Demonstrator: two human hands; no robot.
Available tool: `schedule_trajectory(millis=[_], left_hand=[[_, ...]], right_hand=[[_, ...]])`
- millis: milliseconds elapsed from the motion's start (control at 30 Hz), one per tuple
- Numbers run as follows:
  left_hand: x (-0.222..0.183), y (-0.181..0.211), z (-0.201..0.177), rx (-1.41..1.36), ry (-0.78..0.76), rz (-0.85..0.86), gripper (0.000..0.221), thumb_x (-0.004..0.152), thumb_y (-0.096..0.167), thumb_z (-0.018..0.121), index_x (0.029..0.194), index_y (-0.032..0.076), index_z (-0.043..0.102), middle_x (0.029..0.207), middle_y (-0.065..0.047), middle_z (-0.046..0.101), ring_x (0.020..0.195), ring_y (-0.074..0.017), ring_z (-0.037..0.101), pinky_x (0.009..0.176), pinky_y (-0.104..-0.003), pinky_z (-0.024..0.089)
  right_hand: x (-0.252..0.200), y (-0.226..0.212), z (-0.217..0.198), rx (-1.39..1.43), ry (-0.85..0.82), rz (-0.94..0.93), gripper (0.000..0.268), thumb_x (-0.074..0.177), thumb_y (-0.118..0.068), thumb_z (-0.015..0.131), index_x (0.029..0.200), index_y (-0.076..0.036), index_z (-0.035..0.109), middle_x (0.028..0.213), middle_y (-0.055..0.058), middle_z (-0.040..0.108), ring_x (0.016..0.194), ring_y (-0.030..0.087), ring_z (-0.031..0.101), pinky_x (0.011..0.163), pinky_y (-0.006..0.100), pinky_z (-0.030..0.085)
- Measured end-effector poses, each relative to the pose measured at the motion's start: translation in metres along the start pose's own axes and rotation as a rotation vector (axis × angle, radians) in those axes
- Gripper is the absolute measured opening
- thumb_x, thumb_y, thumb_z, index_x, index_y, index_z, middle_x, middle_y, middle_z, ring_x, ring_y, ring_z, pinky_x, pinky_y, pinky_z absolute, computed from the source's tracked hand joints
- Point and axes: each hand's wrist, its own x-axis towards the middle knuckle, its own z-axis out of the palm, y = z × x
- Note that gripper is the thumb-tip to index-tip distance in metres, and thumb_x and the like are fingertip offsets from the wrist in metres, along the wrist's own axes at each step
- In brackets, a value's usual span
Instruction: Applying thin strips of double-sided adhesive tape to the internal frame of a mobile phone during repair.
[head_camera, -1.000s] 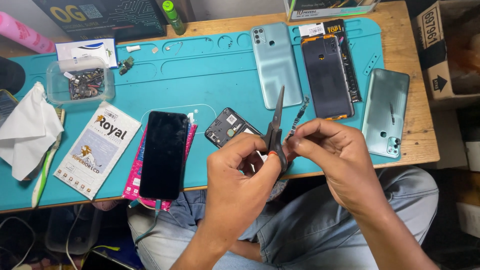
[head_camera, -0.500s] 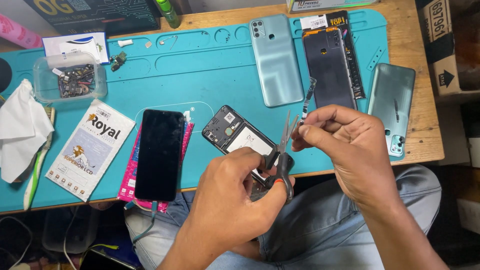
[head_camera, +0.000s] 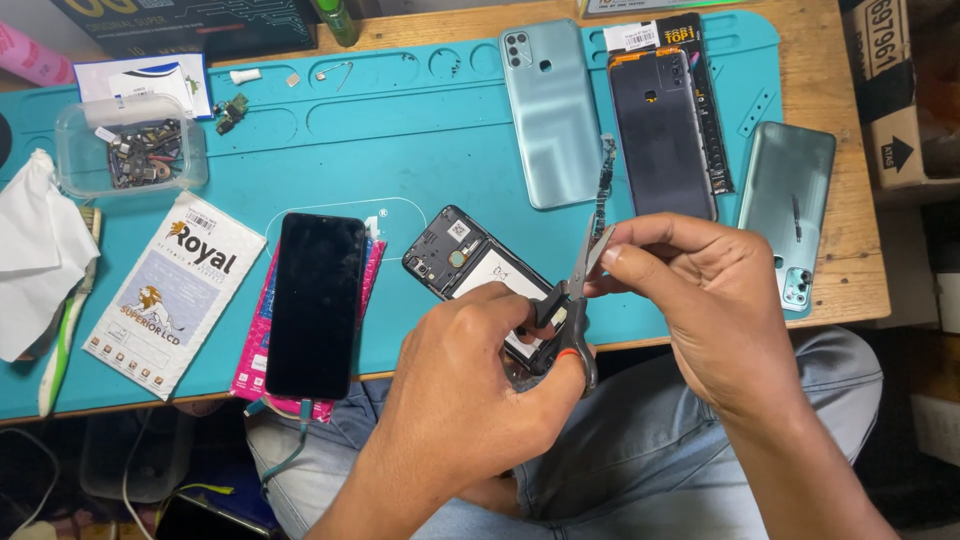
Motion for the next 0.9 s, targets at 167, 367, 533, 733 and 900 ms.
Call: schedule_trajectory(millis=[167,367,533,733,900], left_hand=[[0.001,-0.001,0.002,0.001,0.011,0.009,0.024,0.075,0.037,0.069,0.069,0.014,0.065,0.066,0.003,0.066,0.057,-0.0264,0.060,0.055,-0.042,0.048],[0.001,-0.003,0.005,-0.007,0.016,0.016,0.023,0.075,0.037,0.070,0.071,0.015,0.069,0.069,0.004,0.070,0.057,-0.0267,0.064,0.056,-0.041,0.051],[0.001,-0.001,0.004,-0.013,0.022,0.023,0.023,0.075,0.036,0.070,0.072,0.014,0.069,0.069,0.004,0.070,0.053,-0.0261,0.062,0.054,-0.041,0.049],[0.001,-0.002,0.002,-0.042,0.024,0.058,0.019,0.074,0.034,0.070,0.072,0.015,0.070,0.070,0.005,0.071,0.055,-0.0233,0.065,0.056,-0.039,0.051],[0.001,-0.002,0.002,-0.052,0.003,0.053,0.020,0.075,0.034,0.071,0.072,0.014,0.070,0.070,0.006,0.070,0.053,-0.0222,0.062,0.054,-0.038,0.049]], right_hand=[[-0.001,0.007,-0.003,0.040,-0.026,-0.012,0.009,0.097,-0.001,0.071,0.100,0.005,0.077,0.089,0.017,0.077,0.080,0.028,0.078,0.075,0.040,0.073],[-0.003,0.006,-0.005,0.029,-0.034,-0.014,0.010,0.097,-0.003,0.073,0.100,0.006,0.076,0.090,0.017,0.078,0.080,0.023,0.075,0.075,0.037,0.071],[-0.006,-0.002,-0.004,-0.030,-0.047,-0.026,0.010,0.097,-0.004,0.074,0.099,0.005,0.077,0.088,0.016,0.079,0.076,0.025,0.076,0.076,0.035,0.069],[-0.008,-0.006,-0.003,-0.052,-0.041,-0.019,0.008,0.096,-0.002,0.073,0.097,0.005,0.077,0.088,0.016,0.078,0.076,0.024,0.075,0.075,0.035,0.070],[-0.007,-0.007,-0.006,-0.070,-0.031,0.019,0.009,0.095,-0.003,0.075,0.098,0.005,0.077,0.084,0.017,0.078,0.073,0.024,0.075,0.075,0.034,0.068]])
